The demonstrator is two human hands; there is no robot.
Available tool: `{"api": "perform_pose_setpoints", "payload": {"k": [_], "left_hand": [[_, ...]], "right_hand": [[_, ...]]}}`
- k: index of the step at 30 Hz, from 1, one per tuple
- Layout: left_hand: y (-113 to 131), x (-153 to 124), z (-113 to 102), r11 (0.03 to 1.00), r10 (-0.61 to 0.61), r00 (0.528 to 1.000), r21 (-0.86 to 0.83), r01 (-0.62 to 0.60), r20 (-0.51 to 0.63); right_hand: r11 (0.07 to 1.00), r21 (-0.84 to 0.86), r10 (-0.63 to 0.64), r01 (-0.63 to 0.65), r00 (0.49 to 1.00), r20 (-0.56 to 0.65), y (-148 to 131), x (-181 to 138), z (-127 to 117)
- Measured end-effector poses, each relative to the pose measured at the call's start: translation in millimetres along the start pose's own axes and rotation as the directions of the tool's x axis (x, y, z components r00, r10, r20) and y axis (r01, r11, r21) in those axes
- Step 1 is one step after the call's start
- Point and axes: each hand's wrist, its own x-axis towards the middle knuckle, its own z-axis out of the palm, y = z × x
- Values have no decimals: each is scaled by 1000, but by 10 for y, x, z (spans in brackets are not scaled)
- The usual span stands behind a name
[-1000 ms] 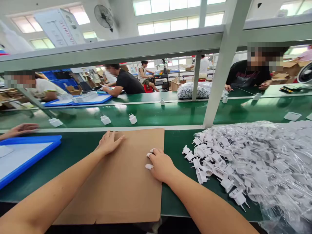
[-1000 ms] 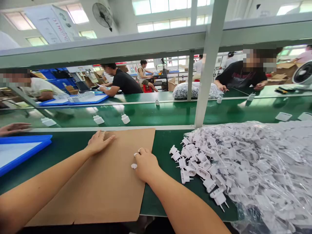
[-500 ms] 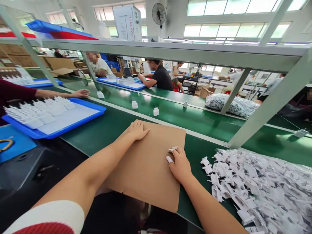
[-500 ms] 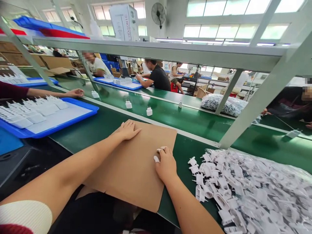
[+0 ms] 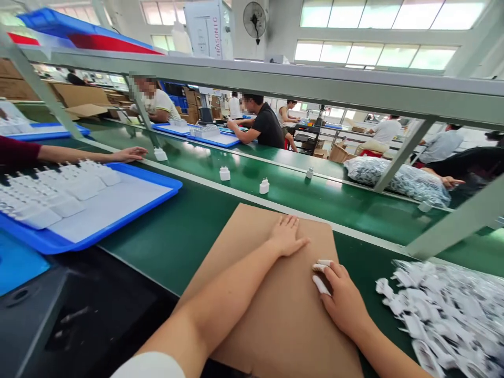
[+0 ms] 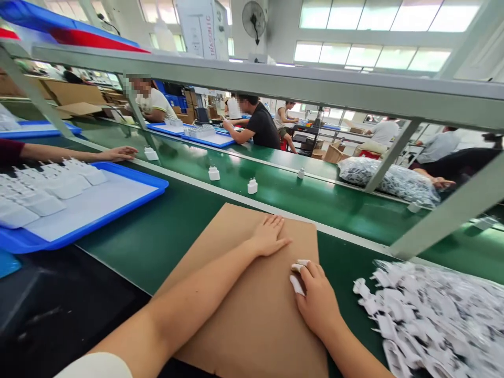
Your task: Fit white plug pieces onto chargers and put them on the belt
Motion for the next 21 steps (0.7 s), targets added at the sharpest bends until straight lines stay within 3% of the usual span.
{"api": "perform_pose_setpoints", "payload": {"k": [5, 9, 16, 21], "left_hand": [[-2, 34, -29, 993, -113, 993, -32, 112, -21], [19, 40, -26, 992, -124, 992, -40, 123, -16], [56, 62, 35, 990, -141, 990, 27, 141, -6], [64, 86, 77, 985, -152, 988, 85, 152, -16]], "right_hand": [[992, -121, -43, 38, 998, -36, 148, -15, 82], [986, -169, -27, 18, 998, -56, 135, -35, 74], [992, -105, 66, -66, 998, -8, -138, -44, -38], [997, -68, 39, -42, 998, -50, -141, -63, -3]]}}
